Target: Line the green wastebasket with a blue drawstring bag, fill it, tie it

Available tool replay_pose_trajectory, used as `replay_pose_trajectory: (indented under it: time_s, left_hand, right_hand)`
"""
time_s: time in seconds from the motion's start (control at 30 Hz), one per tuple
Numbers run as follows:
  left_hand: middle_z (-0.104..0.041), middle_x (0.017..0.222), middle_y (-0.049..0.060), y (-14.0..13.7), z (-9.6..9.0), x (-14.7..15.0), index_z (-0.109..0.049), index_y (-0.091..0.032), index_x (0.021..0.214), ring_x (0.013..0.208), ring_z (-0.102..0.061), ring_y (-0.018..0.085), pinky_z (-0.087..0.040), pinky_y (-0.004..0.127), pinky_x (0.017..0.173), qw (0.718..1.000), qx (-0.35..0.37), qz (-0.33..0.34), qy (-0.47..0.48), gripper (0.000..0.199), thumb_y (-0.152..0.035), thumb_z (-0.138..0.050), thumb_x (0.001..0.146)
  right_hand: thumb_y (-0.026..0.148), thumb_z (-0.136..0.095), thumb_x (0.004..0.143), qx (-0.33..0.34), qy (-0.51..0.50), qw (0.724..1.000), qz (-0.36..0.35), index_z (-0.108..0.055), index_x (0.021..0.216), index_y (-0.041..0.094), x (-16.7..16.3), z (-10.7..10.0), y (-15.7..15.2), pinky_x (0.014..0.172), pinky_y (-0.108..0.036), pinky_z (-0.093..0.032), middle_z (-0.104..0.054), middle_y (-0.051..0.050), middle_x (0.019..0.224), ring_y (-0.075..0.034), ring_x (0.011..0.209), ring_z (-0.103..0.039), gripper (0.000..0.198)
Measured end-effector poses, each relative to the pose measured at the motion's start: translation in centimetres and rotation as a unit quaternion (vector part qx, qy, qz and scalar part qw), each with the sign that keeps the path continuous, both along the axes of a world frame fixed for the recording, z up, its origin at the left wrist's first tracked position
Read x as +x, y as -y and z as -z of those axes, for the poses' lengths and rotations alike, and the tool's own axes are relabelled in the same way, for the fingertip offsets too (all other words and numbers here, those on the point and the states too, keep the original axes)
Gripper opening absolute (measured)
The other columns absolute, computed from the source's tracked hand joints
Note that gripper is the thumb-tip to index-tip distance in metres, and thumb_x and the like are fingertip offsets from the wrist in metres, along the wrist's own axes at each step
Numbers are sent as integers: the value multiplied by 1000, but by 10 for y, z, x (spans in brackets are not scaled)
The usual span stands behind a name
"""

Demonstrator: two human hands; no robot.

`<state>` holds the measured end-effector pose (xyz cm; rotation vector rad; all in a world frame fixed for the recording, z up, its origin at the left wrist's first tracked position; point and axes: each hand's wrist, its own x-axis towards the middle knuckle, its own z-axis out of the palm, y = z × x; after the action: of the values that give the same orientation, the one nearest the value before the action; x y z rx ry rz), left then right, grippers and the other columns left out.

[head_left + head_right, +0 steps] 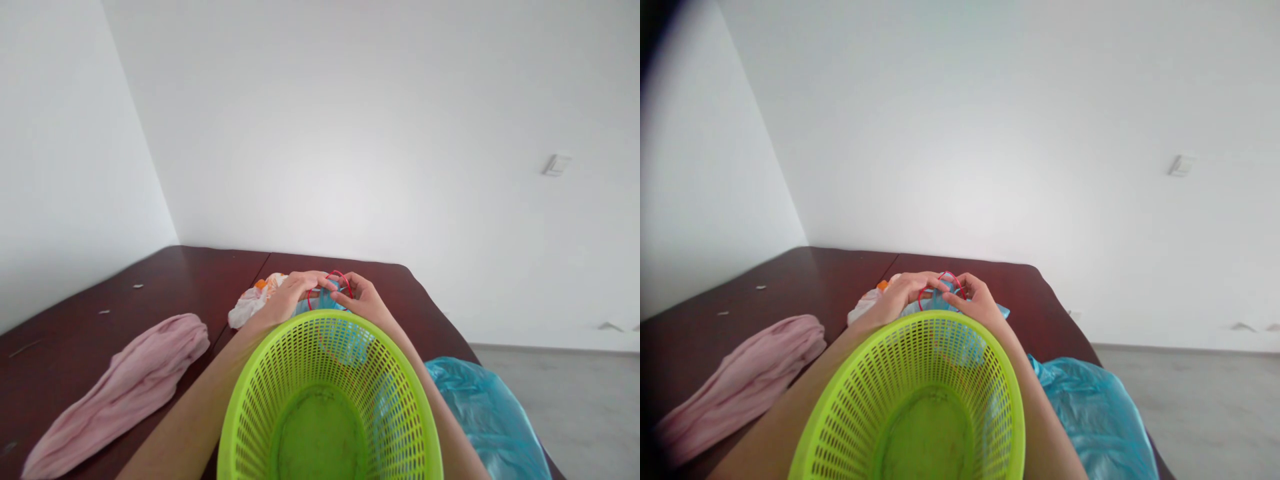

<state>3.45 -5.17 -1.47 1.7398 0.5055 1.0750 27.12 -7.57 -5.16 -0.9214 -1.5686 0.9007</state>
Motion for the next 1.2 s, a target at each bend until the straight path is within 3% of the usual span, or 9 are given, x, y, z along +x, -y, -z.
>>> replay_pose_trajectory:
  time_s: [0.1, 0.3, 0.47, 0.6, 0.77, 0.83, 0.93, 1.07, 1.2]
  left_hand:
    - [-88, 123, 12, -2, 3, 3, -93, -27, 103, 123, -81, 33, -65, 52, 111, 995, 56, -67, -48, 16, -37, -81, 98]
    - [-84, 117, 5, -13, 10, -3, -82, -27, 115, 91, -78, 22, -63, 36, 79, 987, 84, -96, -93, 26, -18, -72, 92]
    - [-81, 122, 5, -17, 9, -15, -78, -28, 113, 113, -76, 26, -59, 38, 95, 948, 199, -182, -171, 42, -4, -60, 83]
    - [-80, 122, 6, -25, 8, -29, -72, -27, 109, 116, -74, 29, -56, 45, 104, 925, 229, -225, -206, 42, -3, -56, 79]
    - [-84, 131, 6, -33, 0, -53, -64, -25, 75, 124, -77, 30, -58, 46, 108, 914, 251, -241, -210, 25, -4, -53, 78]
    - [-86, 137, 4, -36, 0, -61, -74, -27, 73, 127, -79, 31, -59, 47, 113, 907, 249, -257, -223, 32, -4, -52, 82]
    - [-87, 139, 3, -42, 4, -70, -93, -31, 111, 132, -79, 33, -56, 48, 124, 896, 237, -314, -206, 53, -5, -54, 86]
    - [-82, 153, 8, -48, 7, -78, -83, -30, 153, 141, -76, 38, -52, 53, 132, 884, 210, -375, -185, 73, -4, -62, 88]
    - [-71, 168, 11, -45, 2, -77, -72, -28, 165, 154, -69, 39, -44, 59, 140, 906, 208, -333, -159, 83, -2, -62, 87]
  right_hand:
    - [54, -100, 83, -16, -11, 1000, -8, -73, 93, 24, -1, 1, -3, 80, -34, -53, -77, 1, 89, -19, 83, -68, 41]
    - [52, -96, 85, -29, -64, 997, 33, -72, 89, 24, 7, -8, -4, 73, -31, -49, -72, 2, 81, -17, 75, -62, 37]
    - [50, -95, 82, -23, -130, 986, 97, -71, 89, 24, 12, -10, -4, 69, -29, -47, -72, 2, 83, -16, 74, -59, 36]
    - [50, -97, 80, -48, -175, 976, 121, -71, 94, 26, 20, -12, -2, 59, -28, -38, -67, 5, 79, -14, 65, -50, 38]
    - [39, -102, 73, -82, -288, 950, 85, -72, 98, 27, 40, -20, 1, 61, -30, -45, -71, 4, 83, -16, 67, -58, 41]
    - [36, -103, 70, -87, -312, 943, 81, -73, 99, 27, 46, -21, 0, 63, -31, -49, -75, 2, 87, -18, 71, -63, 43]
    - [34, -105, 65, -88, -319, 939, 97, -73, 102, 28, 52, -19, -3, 66, -32, -51, -75, 2, 87, -19, 72, -64, 50]
    - [29, -102, 62, -40, -303, 937, 168, -71, 100, 29, 52, -18, -5, 66, -29, -47, -63, 6, 80, -15, 70, -55, 49]
    - [19, -89, 64, 68, -247, 945, 204, -76, 110, 31, 45, -31, 8, 84, -32, -55, -72, 2, 101, -18, 90, -64, 49]
